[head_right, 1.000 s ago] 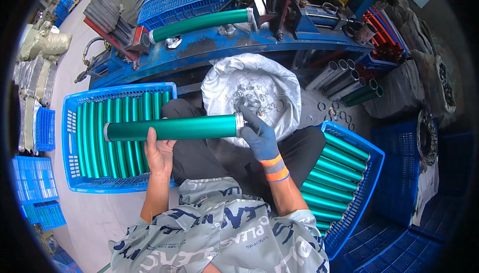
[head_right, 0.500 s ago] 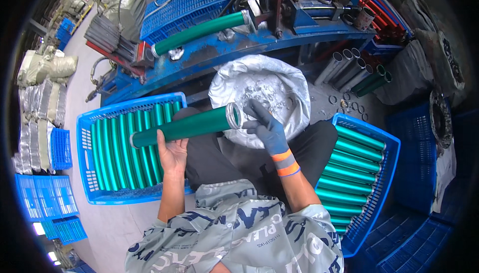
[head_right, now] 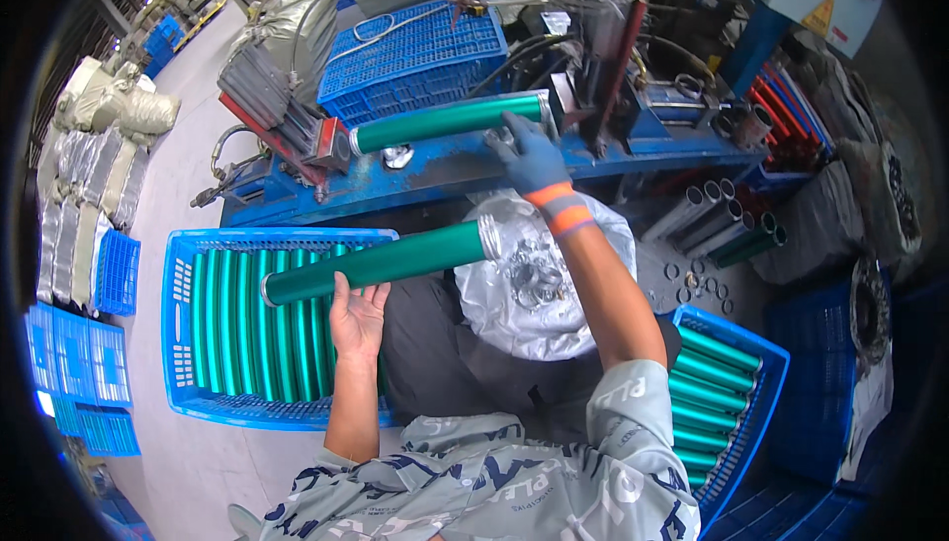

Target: The worker is assembling green metal pipes by fitting metal caps or rings onto the ends and then placing them in a blue storage crate.

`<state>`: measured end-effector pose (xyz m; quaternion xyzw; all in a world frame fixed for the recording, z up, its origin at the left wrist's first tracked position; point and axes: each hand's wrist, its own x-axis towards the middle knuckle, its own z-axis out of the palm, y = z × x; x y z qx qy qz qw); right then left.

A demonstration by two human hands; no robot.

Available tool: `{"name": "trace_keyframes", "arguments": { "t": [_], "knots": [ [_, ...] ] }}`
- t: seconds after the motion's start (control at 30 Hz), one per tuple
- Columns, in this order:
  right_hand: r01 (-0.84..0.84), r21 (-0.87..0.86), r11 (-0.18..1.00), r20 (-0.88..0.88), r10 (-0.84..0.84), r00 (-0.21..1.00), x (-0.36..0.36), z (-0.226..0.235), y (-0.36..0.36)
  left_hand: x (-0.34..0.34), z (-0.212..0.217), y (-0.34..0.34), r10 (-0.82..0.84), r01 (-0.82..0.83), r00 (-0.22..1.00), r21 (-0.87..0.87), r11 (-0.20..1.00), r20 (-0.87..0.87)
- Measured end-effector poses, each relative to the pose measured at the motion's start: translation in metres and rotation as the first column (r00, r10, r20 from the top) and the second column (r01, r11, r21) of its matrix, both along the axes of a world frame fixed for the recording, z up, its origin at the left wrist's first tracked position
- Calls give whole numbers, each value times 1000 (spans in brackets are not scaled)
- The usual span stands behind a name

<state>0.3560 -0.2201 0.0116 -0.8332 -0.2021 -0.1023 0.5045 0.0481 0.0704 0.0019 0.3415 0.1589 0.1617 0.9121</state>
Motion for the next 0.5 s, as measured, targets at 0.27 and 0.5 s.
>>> {"name": "trace_keyframes", "arguments": {
  "t": [0.27,0.5],
  "knots": [
    [330,-727,602,411,-2,911,96,6,41,43,-9,-8,-37,38,998,14,999,-55],
    [-46,33,998,215,38,976,-22,142,-14,122,-20,-39,-114,118,991,60,991,-67]
  ]
}}
